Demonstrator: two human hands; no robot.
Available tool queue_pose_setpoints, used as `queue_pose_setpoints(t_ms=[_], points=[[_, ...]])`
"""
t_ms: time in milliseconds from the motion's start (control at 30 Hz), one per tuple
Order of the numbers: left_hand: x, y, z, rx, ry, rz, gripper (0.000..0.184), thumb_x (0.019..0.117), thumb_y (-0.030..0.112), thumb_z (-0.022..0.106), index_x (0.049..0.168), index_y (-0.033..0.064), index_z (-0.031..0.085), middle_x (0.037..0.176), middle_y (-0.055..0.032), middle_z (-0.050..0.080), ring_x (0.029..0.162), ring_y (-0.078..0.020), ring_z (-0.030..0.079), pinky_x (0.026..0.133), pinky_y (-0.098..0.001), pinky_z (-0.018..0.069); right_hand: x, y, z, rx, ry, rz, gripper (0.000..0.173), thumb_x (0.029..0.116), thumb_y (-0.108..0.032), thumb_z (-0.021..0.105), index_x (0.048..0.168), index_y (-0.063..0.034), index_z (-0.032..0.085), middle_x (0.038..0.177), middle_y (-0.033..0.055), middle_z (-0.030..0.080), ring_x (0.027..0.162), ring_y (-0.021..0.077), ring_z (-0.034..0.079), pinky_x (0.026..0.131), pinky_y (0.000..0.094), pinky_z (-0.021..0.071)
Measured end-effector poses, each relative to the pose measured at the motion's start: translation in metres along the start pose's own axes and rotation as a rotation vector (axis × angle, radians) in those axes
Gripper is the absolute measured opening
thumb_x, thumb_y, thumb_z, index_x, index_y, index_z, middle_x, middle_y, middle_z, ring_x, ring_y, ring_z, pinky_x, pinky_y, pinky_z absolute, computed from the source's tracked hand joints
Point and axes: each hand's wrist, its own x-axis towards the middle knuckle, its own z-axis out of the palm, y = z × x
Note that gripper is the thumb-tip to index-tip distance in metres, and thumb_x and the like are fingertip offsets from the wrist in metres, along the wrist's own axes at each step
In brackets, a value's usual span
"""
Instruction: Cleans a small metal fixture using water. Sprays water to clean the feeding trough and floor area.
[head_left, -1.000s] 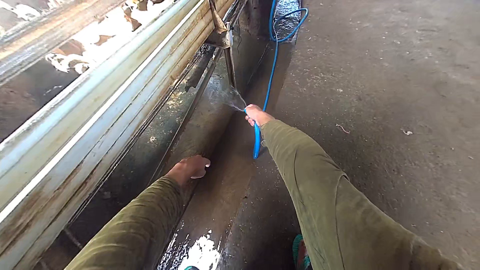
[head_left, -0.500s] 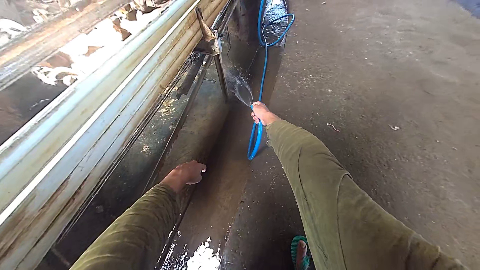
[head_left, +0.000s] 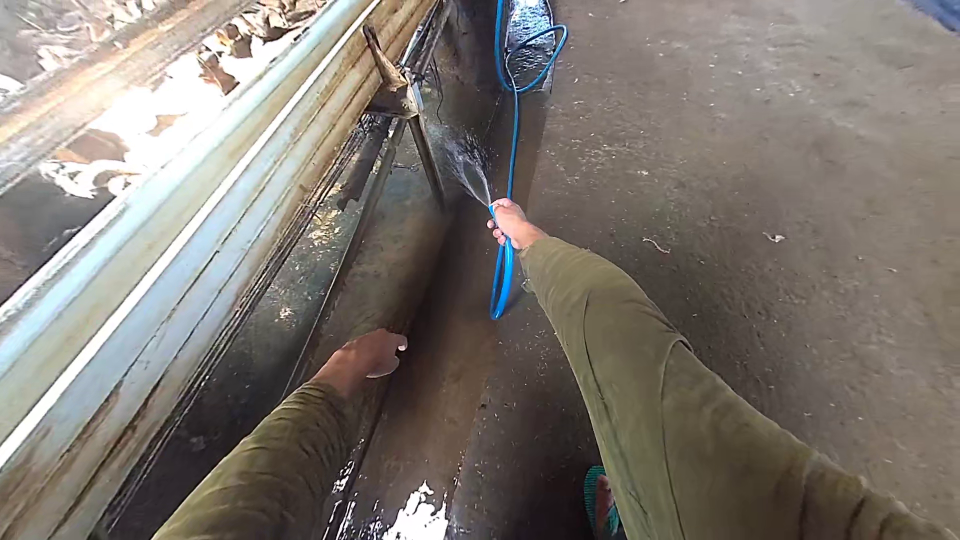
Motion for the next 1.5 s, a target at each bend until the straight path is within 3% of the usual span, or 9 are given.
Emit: queue_pose_setpoints(t_ms=[1100,1500], points=[[-0.0052,0.0052,-0.0041,0.019,-0.006,-0.009,0.041,0.1021,0.020,0.057,0.143,0.0155,0.057,0.128,-0.0192,0.067,0.121,-0.0400,0.063,0.099,-0.0633,0.0481,-0.0009,-0.0060,-0.0020,-0.008,-0.009,-0.022,0.035,0.1138,-0.033,0.035,0.144,-0.0225,0.048,0.080,0.0046,0.058,0.048,0.0113,0.045,0.042,0.0242,0.0373],[-0.0073,0.0052,-0.0026,0.025,-0.013,-0.010,0.042,0.1025,0.020,0.057,0.144,0.0153,0.056,0.128,-0.0198,0.066,0.121,-0.0398,0.063,0.099,-0.0618,0.0487,0.0015,-0.0023,-0.0050,0.030,0.075,-0.057,0.036,0.1139,-0.032,0.033,0.144,-0.0213,0.049,0.079,0.0057,0.057,0.050,0.0130,0.047,0.044,0.0261,0.0391]])
